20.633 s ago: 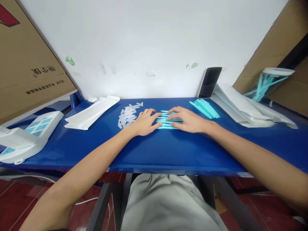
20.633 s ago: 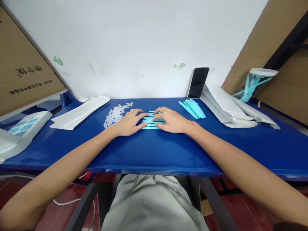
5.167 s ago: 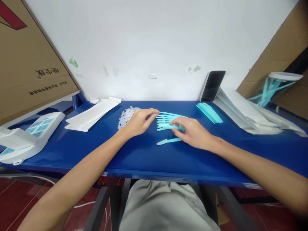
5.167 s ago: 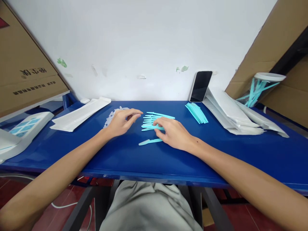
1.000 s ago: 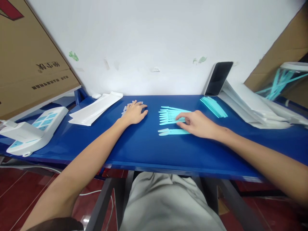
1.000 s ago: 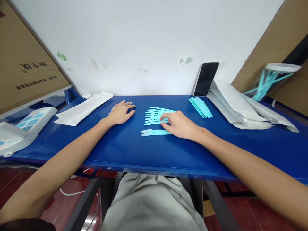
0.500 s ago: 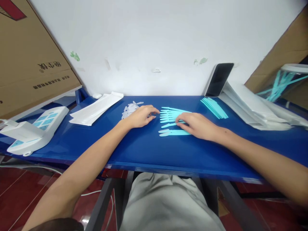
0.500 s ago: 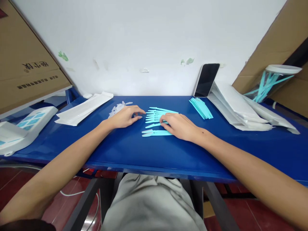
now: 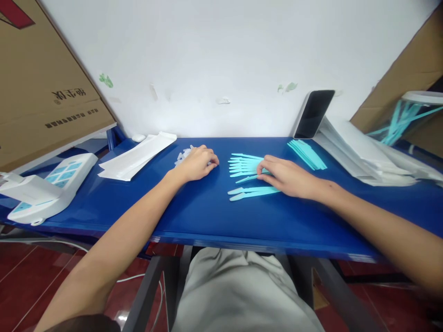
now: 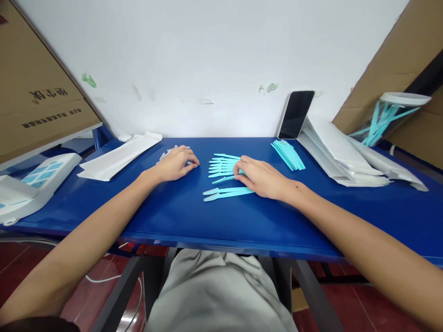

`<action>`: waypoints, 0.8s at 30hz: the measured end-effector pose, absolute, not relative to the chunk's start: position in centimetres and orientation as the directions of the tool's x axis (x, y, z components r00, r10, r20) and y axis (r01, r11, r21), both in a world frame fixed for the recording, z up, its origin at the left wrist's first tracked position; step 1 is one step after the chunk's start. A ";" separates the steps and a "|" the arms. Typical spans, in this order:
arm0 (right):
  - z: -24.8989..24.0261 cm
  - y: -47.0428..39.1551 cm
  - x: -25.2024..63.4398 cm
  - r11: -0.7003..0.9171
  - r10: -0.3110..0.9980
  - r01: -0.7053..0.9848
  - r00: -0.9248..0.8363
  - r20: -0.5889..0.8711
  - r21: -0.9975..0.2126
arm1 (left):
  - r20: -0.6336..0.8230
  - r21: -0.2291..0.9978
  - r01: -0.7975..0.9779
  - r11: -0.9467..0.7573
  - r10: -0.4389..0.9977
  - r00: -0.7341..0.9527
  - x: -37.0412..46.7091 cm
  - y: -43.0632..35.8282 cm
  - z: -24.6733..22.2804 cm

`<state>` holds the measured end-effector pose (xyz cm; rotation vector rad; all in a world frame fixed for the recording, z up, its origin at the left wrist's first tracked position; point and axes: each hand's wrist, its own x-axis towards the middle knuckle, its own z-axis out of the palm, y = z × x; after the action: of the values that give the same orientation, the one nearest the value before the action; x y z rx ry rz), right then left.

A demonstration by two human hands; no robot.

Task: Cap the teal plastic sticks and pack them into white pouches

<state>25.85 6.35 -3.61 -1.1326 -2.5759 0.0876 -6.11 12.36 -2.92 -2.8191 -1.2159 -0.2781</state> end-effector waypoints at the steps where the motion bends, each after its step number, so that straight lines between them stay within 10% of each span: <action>1: -3.5 6.2 25.8 0.682 0.721 0.713 -0.621 0.308 -0.160 | 0.188 0.014 0.717 -0.697 0.706 0.683 -6.1 12.4 -3.0; 24: -3.4 5.5 24.8 0.723 0.640 0.647 -0.494 0.589 -0.242 | 0.119 0.121 0.764 -0.634 0.773 0.623 -5.7 12.0 -2.9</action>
<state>24.78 5.47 -3.37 -0.9699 -2.2515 -0.0150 -5.66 11.99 -2.88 -2.8823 -1.3668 -0.2561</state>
